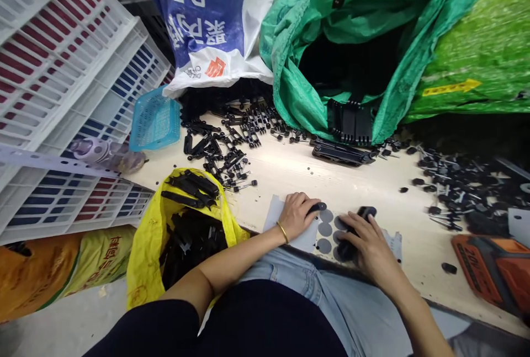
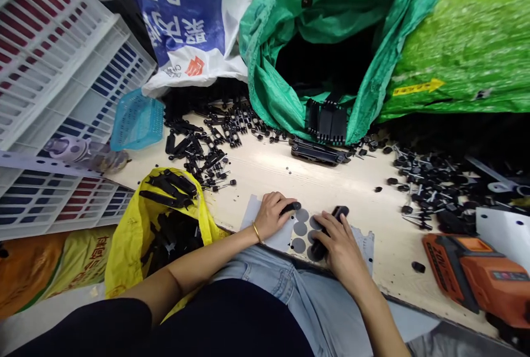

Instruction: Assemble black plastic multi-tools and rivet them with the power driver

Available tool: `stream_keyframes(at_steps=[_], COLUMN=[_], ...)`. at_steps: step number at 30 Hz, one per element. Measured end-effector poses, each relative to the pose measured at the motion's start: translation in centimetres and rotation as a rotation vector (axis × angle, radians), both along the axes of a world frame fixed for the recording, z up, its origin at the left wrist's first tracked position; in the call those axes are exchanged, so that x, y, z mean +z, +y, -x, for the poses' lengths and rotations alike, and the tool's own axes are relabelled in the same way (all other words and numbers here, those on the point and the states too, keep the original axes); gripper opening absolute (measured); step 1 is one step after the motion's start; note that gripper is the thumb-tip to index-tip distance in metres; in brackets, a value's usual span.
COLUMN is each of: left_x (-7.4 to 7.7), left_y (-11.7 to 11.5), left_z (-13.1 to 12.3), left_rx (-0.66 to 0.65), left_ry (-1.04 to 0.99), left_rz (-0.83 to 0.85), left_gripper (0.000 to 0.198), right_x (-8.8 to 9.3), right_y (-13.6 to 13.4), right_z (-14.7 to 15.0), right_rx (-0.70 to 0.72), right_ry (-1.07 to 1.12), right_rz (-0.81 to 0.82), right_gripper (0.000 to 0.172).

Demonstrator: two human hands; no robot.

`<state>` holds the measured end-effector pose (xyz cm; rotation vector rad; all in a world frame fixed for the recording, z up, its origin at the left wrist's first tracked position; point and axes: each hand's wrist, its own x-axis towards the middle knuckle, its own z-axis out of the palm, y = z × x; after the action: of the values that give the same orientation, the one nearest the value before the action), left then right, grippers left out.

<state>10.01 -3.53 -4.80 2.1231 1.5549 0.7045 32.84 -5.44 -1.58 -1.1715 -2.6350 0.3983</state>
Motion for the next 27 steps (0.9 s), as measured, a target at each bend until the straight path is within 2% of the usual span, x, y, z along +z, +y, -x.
stream_keyframes(at_steps=[2, 4, 9, 11, 13, 17, 19, 21, 23, 27], left_x=[0.0, -0.1, -0.4, -0.3, -0.2, 0.0, 0.0, 0.0, 0.0, -0.1], left_y=[-0.2, -0.4, -0.7, -0.7, -0.8, -0.8, -0.8, -0.7, -0.7, -0.7], left_z=[0.1, 0.2, 0.2, 0.1, 0.0, -0.1, -0.1, -0.1, 0.0, 0.1], left_rx=[-0.006, -0.008, -0.006, -0.013, -0.017, -0.009, -0.004, -0.004, -0.004, -0.008], left_ry=[-0.010, -0.021, -0.027, -0.029, -0.031, -0.019, -0.015, -0.023, -0.035, -0.038], left_rz=[0.001, -0.008, -0.022, -0.017, -0.015, -0.025, -0.031, -0.037, -0.041, -0.026], left_gripper=[0.026, 0.025, 0.024, 0.025, 0.024, 0.024, 0.025, 0.025, 0.024, 0.024], right_x=[0.6, 1.6, 3.5, 3.6, 3.3, 2.2, 1.6, 1.1, 0.9, 1.3], right_y=[-0.6, -1.2, -1.6, -1.5, -1.1, 0.2, 1.1, 1.8, 2.3, 2.2], right_z=[0.0, 0.1, -0.4, -0.6, -0.2, 2.2, 3.2, 3.5, 3.3, 2.6], right_rx=[-0.009, -0.150, -0.909, -1.064, -1.094, -1.028, -0.964, -0.931, -0.952, -0.988], right_ry=[0.092, 0.208, 0.370, 0.382, 0.367, 0.253, 0.251, 0.351, 0.547, 0.946], right_rz=[0.056, 0.085, 0.071, 0.152, 0.235, 0.303, 0.307, 0.329, 0.368, 0.449], right_gripper=[0.043, 0.041, 0.025, 0.026, 0.034, 0.058, 0.058, 0.047, 0.039, 0.037])
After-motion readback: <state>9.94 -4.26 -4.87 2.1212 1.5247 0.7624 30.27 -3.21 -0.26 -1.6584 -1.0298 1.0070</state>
